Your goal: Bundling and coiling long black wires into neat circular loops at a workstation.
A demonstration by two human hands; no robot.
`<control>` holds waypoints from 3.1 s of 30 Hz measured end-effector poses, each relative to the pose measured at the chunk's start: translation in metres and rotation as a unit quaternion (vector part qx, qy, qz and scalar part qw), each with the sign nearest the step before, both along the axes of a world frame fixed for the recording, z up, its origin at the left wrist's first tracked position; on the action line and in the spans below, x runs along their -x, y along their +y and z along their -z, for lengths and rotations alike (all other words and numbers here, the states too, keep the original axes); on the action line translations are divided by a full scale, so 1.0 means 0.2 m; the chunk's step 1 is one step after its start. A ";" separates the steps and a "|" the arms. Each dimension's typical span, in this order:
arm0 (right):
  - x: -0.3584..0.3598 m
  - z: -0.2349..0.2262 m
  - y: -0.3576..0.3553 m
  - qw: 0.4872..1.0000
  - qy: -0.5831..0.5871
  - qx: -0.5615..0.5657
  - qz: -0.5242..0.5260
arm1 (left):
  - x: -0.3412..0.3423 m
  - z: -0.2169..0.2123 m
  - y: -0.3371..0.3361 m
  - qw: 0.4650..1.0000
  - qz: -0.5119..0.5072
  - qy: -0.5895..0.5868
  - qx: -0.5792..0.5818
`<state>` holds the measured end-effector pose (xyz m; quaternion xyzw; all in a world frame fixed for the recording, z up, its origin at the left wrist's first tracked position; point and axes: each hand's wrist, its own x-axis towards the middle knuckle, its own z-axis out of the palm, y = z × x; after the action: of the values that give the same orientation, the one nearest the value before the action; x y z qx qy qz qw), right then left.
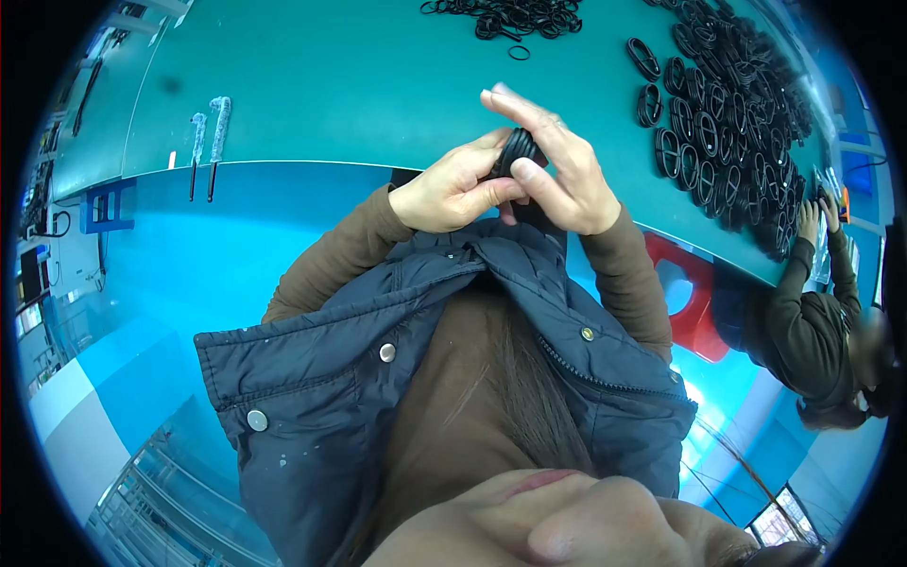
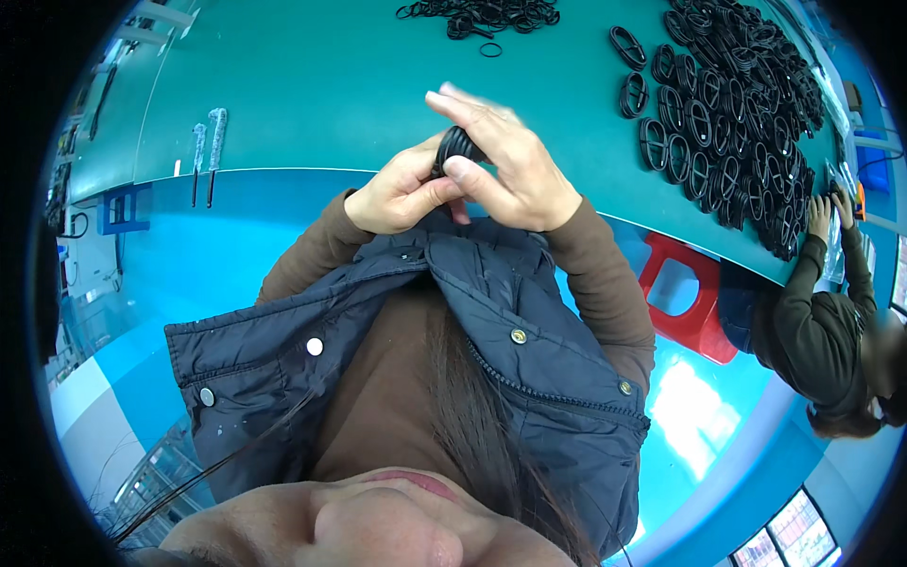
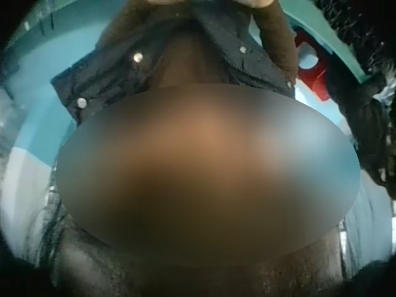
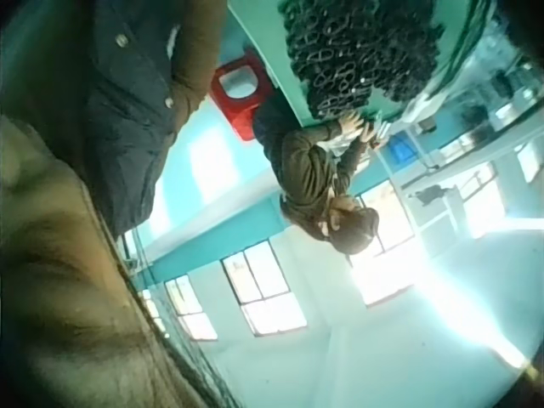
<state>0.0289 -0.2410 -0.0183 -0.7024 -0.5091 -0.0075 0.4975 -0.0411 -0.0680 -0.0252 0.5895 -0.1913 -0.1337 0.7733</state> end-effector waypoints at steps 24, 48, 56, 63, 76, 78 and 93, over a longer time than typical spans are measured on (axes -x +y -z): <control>0.00 0.06 0.03 0.989 -0.022 0.081 0.123 | -0.04 0.08 0.02 0.992 -0.025 -0.091 -0.081; -0.13 0.18 0.14 0.920 0.391 -0.039 -0.009 | -0.14 0.20 0.08 0.993 -0.022 0.012 -0.112; -0.60 0.41 0.17 0.882 -0.271 0.215 0.321 | -0.25 0.21 0.25 0.994 -0.103 0.028 -0.009; -0.47 0.30 0.12 0.963 0.113 0.081 0.229 | -0.33 0.25 0.22 0.983 -0.170 -0.045 -0.045; -0.17 0.16 0.08 0.847 0.514 -0.116 0.072 | -0.31 0.23 0.12 0.975 -0.140 -0.102 -0.136; -0.16 0.16 0.05 0.806 0.578 -0.125 0.010 | -0.29 0.23 0.11 0.975 -0.150 -0.099 -0.128; -0.14 0.09 -0.15 0.916 0.392 0.066 -0.054 | -0.22 0.18 0.09 0.975 -0.124 -0.130 -0.134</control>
<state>0.0571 -0.2715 -0.0363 -0.6518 -0.3095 0.3286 0.6094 0.0035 -0.0496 -0.0605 0.7195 -0.1956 0.0164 0.6662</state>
